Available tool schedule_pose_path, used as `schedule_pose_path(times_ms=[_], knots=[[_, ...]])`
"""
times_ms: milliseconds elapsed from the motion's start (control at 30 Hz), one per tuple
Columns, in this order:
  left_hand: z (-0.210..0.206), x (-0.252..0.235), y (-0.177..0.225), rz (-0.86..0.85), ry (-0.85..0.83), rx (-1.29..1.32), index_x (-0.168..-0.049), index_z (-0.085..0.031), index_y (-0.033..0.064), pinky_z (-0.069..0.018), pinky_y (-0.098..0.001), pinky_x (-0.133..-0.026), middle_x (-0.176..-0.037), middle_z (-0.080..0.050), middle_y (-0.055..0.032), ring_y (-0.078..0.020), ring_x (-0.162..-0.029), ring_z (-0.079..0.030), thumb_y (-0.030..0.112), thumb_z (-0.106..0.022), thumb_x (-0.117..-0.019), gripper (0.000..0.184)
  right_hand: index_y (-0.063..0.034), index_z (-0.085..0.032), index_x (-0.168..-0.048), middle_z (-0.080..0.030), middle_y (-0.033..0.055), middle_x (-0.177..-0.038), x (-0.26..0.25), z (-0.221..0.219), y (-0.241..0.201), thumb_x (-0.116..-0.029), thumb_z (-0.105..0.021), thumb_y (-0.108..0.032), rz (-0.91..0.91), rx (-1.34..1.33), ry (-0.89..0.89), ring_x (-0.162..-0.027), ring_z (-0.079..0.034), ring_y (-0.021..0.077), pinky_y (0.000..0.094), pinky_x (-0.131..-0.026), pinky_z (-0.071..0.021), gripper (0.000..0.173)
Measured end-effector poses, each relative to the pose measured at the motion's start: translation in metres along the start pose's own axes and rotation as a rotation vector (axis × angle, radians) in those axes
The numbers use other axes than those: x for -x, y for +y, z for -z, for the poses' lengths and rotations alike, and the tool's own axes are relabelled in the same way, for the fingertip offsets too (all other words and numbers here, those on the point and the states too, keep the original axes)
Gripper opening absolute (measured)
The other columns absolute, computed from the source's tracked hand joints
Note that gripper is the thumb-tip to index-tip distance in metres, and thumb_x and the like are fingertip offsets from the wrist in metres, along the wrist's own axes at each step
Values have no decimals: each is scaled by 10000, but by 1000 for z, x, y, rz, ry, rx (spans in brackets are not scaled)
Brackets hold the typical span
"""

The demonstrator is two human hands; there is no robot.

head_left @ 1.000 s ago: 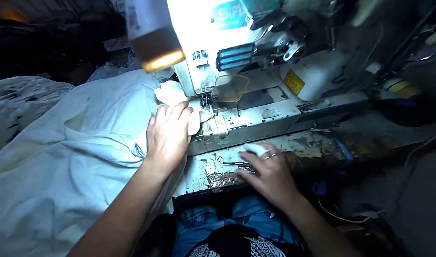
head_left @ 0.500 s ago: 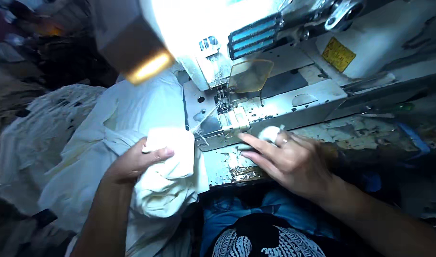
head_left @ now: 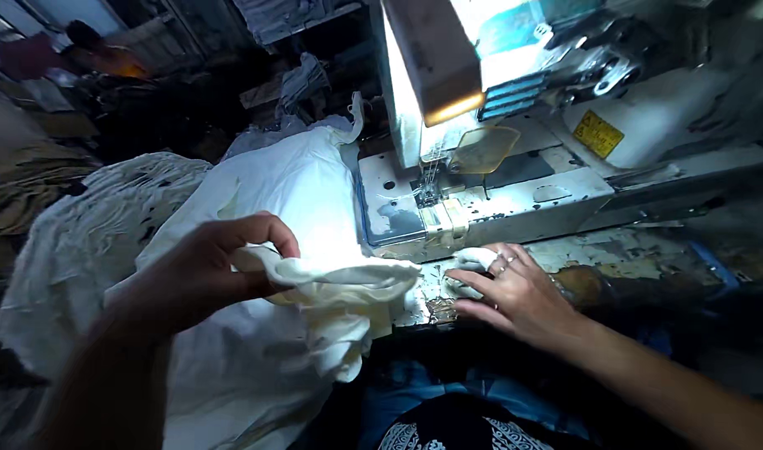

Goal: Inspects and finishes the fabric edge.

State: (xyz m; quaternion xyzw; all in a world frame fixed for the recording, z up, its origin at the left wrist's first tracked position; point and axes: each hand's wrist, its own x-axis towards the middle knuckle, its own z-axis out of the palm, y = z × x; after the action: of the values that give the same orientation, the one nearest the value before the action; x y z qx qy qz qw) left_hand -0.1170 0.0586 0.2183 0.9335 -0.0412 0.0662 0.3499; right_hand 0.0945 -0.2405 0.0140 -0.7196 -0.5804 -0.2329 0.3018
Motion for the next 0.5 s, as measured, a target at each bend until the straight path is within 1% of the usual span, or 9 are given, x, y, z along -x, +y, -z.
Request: schedule_pose_path(times_ms=[67,133,167,233,267,300,367,433,500], knots=[[11,-6,28,-57,-9,-212,-996,-701,299,-565,-149,-692,-919,-701,147,22,-837,-671,461,-717,-884,197,-120,-704,-1260,-695,127,-1215,-35,23,-24,-980,-613,-545,85,-253,162,-1185,-623,231,415,-1052,-478,517],[15,-17,59,-107,-42,-418,-1025,-728,317,-537,-99,-672,-904,-668,186,74,-826,-641,423,-701,-874,186,-55,-683,-1296,-708,105,-1255,-88,41,-43,-927,-716,-436,188,-516,143,-1218,-632,171,368,-1041,-489,531],[18,-22,72,-151,-50,-530,-1010,-740,321,-510,-99,-651,-861,-631,194,86,-792,-610,410,-672,-866,183,-45,-705,-1266,-719,69,-1220,-110,48,-47,-891,-768,-333,192,-693,-4,-1180,-634,115,306,-1024,-491,477],[38,-29,89,-249,-60,-768,-948,-735,334,-506,-191,-656,-813,-627,187,44,-778,-600,442,-598,-920,176,-53,-742,-940,-721,-35,-867,-140,55,-45,-837,-809,-89,14,-1023,-529,-821,-644,-33,160,-751,-519,127],[52,-29,94,-279,-22,-895,-897,-728,310,-508,-324,-662,-787,-638,137,-52,-781,-622,417,-572,-930,192,-46,-700,-837,-705,-38,-748,-146,52,-39,-837,-793,-50,-62,-1040,-808,-694,-642,-29,172,-657,-528,93],[70,-26,98,-283,24,-998,-864,-714,253,-490,-473,-709,-801,-652,48,-190,-827,-636,361,-564,-943,201,-35,-655,-828,-683,-25,-726,-143,48,-32,-839,-776,-39,-90,-1001,-1017,-670,-628,-1,208,-650,-522,121],[109,-13,99,-180,155,-1149,-897,-708,103,-399,-710,-849,-991,-654,-166,-458,-1017,-589,170,-576,-942,154,-20,-634,-785,-639,-10,-709,-119,42,-14,-823,-786,-57,-73,-933,-1215,-661,-578,32,255,-647,-477,162],[142,2,93,0,360,-1234,-961,-728,20,-316,-771,-986,-1180,-626,-261,-549,-1192,-494,12,-597,-938,133,-22,-729,-818,-689,-10,-757,-83,37,9,-815,-782,-106,-11,-1029,-1269,-707,-614,32,268,-681,-503,100],[166,12,77,143,547,-1329,-1011,-726,-8,-344,-777,-982,-1245,-609,-294,-577,-1227,-494,-2,-606,-954,133,-72,-745,-874,-707,-59,-833,-43,34,24,-821,-755,-218,48,-1218,-1186,-772,-634,-16,214,-722,-525,156]])
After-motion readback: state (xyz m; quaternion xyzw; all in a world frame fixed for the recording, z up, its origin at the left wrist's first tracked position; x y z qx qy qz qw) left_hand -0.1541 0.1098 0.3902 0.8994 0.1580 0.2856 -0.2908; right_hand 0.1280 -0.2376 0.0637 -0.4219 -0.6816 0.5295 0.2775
